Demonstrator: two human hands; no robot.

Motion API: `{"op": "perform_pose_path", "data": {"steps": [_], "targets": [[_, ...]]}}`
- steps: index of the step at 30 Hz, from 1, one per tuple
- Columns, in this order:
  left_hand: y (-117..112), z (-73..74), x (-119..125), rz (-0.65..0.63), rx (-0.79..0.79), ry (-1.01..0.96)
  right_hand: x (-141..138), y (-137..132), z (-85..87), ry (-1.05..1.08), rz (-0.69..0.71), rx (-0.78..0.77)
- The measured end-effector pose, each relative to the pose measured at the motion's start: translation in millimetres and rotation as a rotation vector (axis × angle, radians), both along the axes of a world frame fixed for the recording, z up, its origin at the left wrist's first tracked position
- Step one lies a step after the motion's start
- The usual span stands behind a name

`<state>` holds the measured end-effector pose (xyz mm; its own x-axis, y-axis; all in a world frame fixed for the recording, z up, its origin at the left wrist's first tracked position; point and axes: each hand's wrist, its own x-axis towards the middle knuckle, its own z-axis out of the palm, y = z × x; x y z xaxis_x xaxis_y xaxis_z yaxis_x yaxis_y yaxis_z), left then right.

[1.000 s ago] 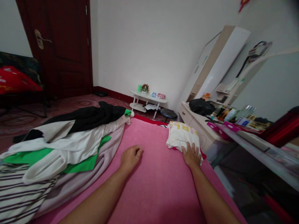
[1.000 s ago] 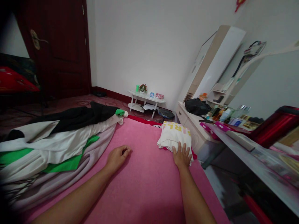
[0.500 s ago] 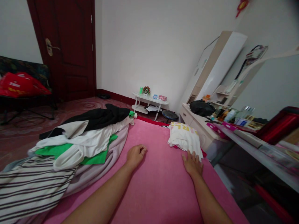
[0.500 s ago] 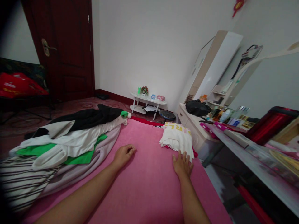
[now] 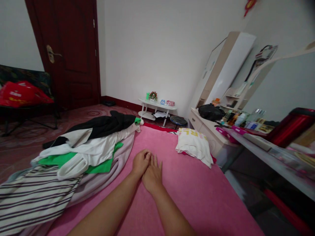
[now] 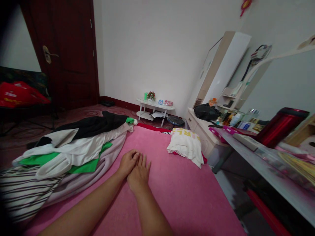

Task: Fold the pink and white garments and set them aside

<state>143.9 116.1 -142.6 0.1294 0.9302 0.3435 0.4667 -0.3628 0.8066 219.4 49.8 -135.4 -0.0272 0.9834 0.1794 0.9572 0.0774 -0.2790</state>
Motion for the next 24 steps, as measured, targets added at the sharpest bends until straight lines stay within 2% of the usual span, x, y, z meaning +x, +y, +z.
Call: {"op": "perform_pose_path", "data": {"steps": [13,24], "targets": [[-1,0.3,-1,-0.044,-0.021,0.086,22,-1,-1.1,0.139,0.085,0.031],[-4,3.1,-2,-0.057,-0.026,0.115,24,-3,3.0,0.156,0.099,0.013]]}}
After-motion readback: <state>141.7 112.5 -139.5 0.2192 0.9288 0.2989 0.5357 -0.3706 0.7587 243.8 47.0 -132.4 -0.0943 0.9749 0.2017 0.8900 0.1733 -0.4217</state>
